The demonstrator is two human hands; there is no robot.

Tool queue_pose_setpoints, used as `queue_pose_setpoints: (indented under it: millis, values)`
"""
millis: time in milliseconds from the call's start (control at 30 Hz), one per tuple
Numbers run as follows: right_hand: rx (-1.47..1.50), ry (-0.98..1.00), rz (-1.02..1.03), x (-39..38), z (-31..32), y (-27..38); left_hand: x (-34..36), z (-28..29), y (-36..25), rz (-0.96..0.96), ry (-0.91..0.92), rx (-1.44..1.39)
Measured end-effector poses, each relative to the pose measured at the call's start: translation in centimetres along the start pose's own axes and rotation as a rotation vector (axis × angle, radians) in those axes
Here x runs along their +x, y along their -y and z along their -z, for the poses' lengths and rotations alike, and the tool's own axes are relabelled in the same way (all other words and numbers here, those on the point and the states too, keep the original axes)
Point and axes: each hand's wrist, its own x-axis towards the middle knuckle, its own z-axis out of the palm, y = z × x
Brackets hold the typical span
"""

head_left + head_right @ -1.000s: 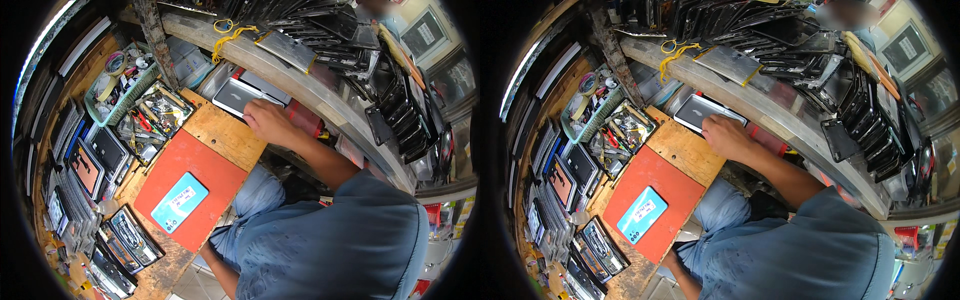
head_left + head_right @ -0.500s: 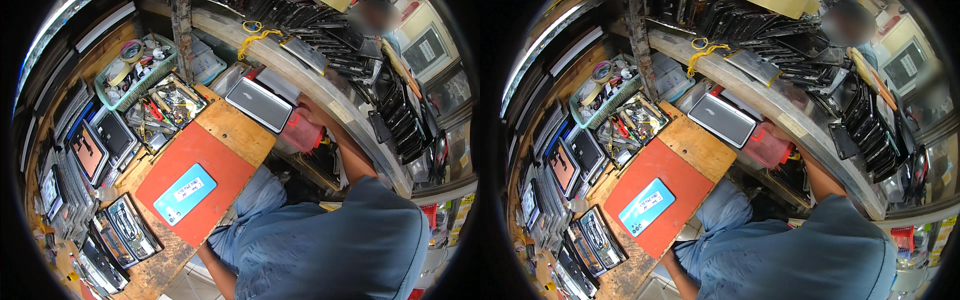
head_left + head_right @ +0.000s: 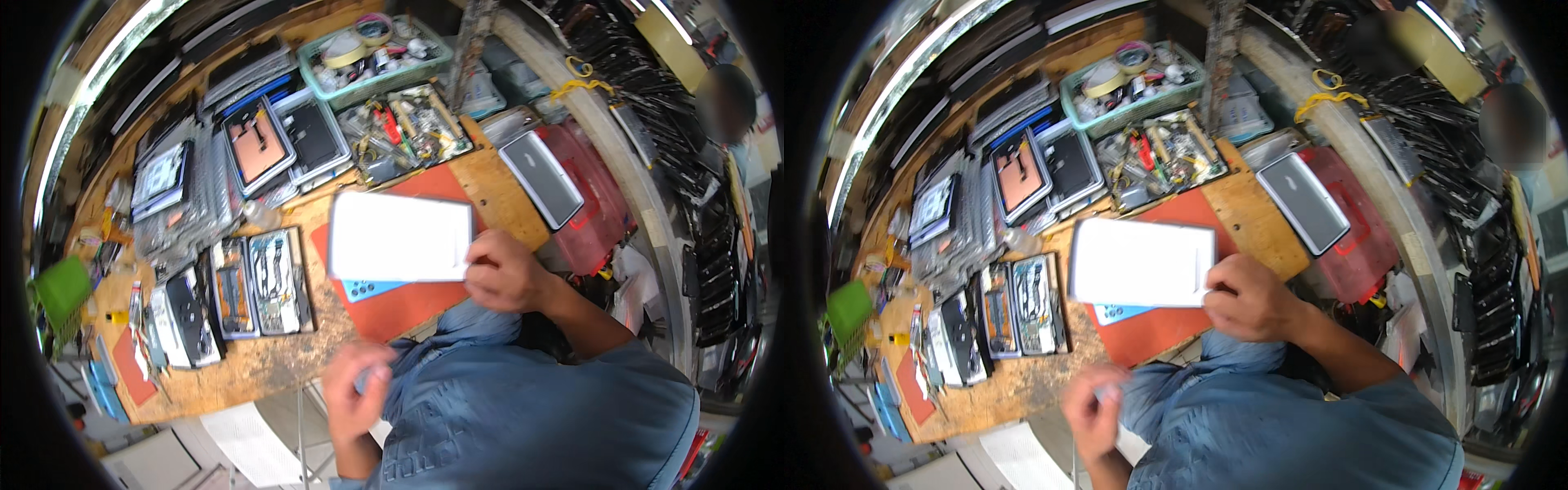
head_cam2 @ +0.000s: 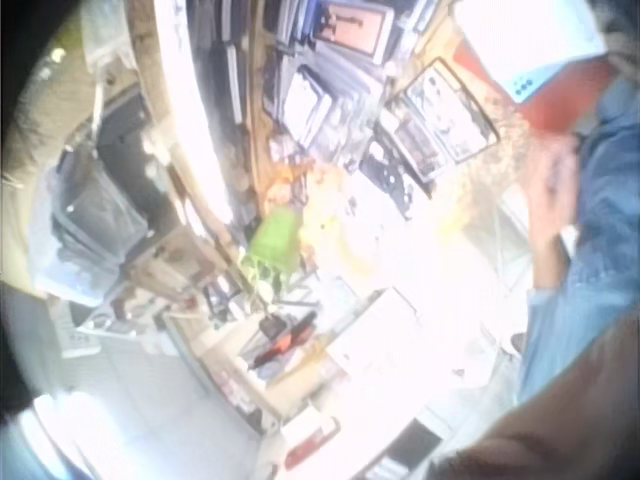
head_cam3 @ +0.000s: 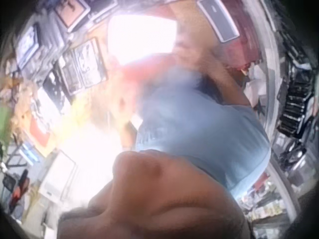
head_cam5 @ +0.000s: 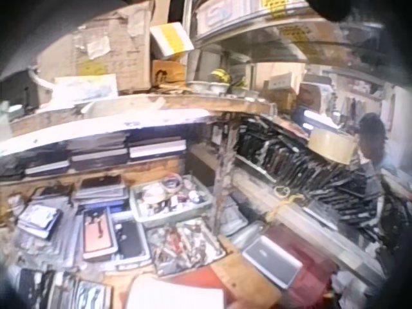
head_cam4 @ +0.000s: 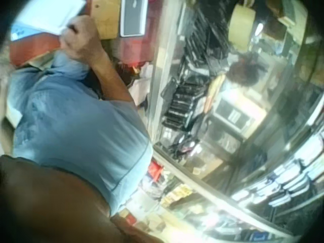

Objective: The person disassembles a blue smartphone using a metal prying tool, removes the back cover, and detaches internal components including the motherboard. They then handle a black smartphone, remove its back cover, and separate its internal parts. The workspace is cluttered with various phone parts and tools.

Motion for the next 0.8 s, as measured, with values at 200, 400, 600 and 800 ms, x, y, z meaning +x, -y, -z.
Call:
queue_pose_setpoints:
  millis: [200, 400, 600, 800]
  values:
    - [0.114, 0.137, 0.061, 1.1, -2.6, 0.0, 8.7, -0.8, 1.2, -0.137, -0.097, 0.415]
    - [0.097, 0.154, -0.12, 3.6, -3.1, -1.5, 11.3, -4.2, 3.0, -0.152, 0.163, 0.782]
    - [0.193, 0.249, 0.015, 5.7, -4.4, -3.7, 10.9, -3.9, 2.9, -0.092, 0.173, 0.686]
    - [0.163, 0.229, 0.084, 6.7, -3.4, -2.3, 9.5, -3.0, 4.5, -0.244, 0.118, 0.596]
